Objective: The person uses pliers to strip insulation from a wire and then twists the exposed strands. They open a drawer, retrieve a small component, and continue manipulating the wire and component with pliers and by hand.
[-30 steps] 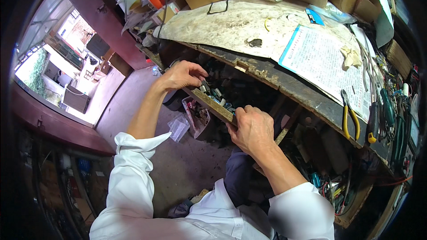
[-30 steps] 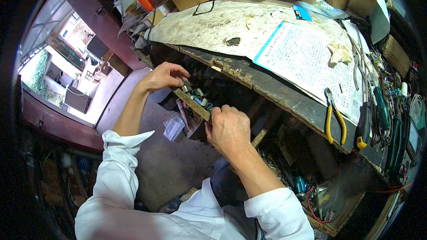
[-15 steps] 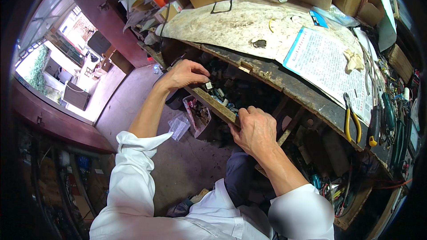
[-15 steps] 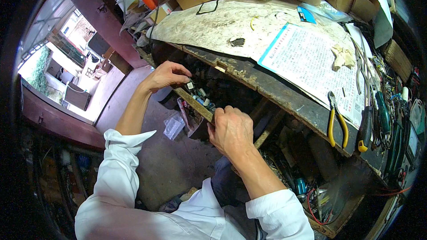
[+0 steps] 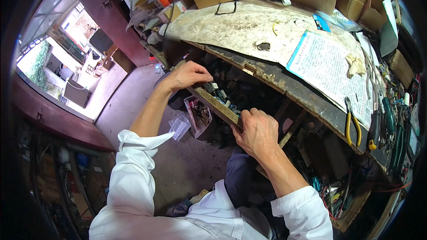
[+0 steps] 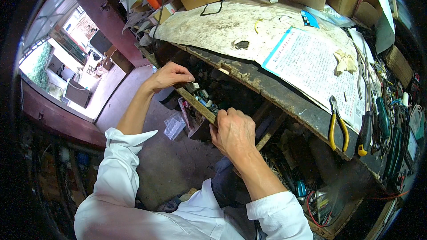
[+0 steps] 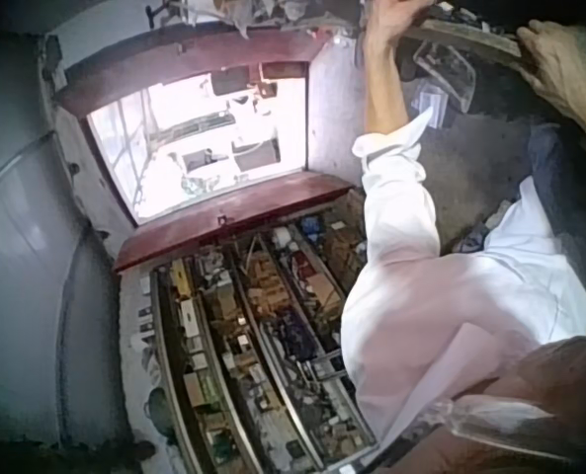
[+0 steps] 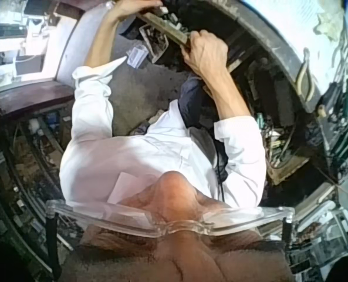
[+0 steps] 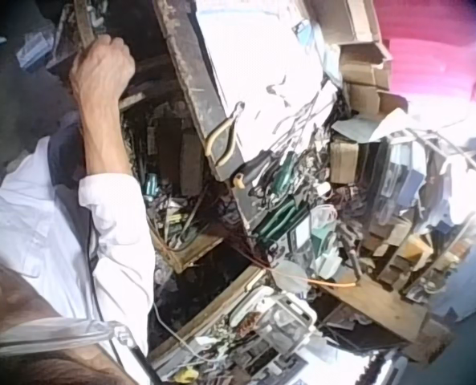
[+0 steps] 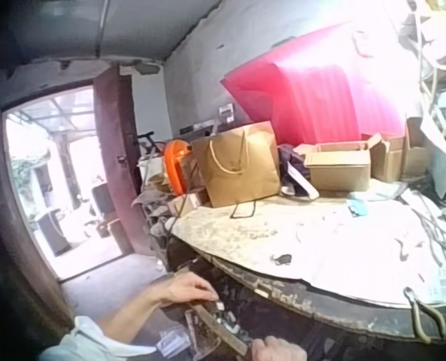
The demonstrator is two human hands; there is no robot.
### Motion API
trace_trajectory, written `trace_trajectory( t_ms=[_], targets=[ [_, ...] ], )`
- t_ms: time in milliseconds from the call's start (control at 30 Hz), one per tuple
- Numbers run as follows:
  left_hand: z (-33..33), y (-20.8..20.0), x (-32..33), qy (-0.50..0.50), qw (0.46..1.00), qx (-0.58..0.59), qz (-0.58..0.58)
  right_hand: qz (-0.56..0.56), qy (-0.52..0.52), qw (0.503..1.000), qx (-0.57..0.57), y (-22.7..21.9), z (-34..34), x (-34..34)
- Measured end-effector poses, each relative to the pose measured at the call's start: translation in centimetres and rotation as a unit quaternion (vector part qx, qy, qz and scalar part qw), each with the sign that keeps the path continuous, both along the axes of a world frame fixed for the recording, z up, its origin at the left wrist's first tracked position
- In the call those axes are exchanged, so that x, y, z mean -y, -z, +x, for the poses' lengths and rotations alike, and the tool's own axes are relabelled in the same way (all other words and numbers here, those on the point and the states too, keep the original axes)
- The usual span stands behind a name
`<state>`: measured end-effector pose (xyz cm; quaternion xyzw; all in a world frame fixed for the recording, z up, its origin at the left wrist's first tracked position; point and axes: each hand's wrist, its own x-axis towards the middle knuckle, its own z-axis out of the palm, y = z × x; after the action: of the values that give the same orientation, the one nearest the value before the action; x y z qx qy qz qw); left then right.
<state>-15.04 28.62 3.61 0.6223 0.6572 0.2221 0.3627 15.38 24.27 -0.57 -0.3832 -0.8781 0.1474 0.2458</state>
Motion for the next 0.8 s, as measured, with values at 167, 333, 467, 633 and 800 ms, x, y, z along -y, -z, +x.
trace_trajectory(
  t_ms=[167, 333, 467, 633, 800],
  targets=[
    [0.7, 0.1, -0.4, -0.027, 0.999, -0.029, -0.015, -0.004, 0.006, 1.0, 0.003, 0.0, 0.1, 0.0],
    [0.6, 0.9, -0.6, -0.036, 0.999, -0.025, -0.005, -0.007, 0.005, 1.0, 0.004, -0.1, 0.0, 0.0],
    [0.3, 1.3, -0.9, -0.042, 0.998, -0.039, -0.01, 0.009, -0.004, 1.0, 0.0, -0.3, 0.1, 0.0],
    [0.2, 0.9, -0.7, -0.014, 1.0, -0.028, 0.0, -0.001, -0.003, 1.0, 0.012, -0.3, 0.1, 0.0],
    [-1.3, -0.5, -0.9, -0.1, 0.991, -0.045, 0.083, -0.002, 0.001, 1.0, 0.006, -0.5, 0.1, 0.0]
  ],
)
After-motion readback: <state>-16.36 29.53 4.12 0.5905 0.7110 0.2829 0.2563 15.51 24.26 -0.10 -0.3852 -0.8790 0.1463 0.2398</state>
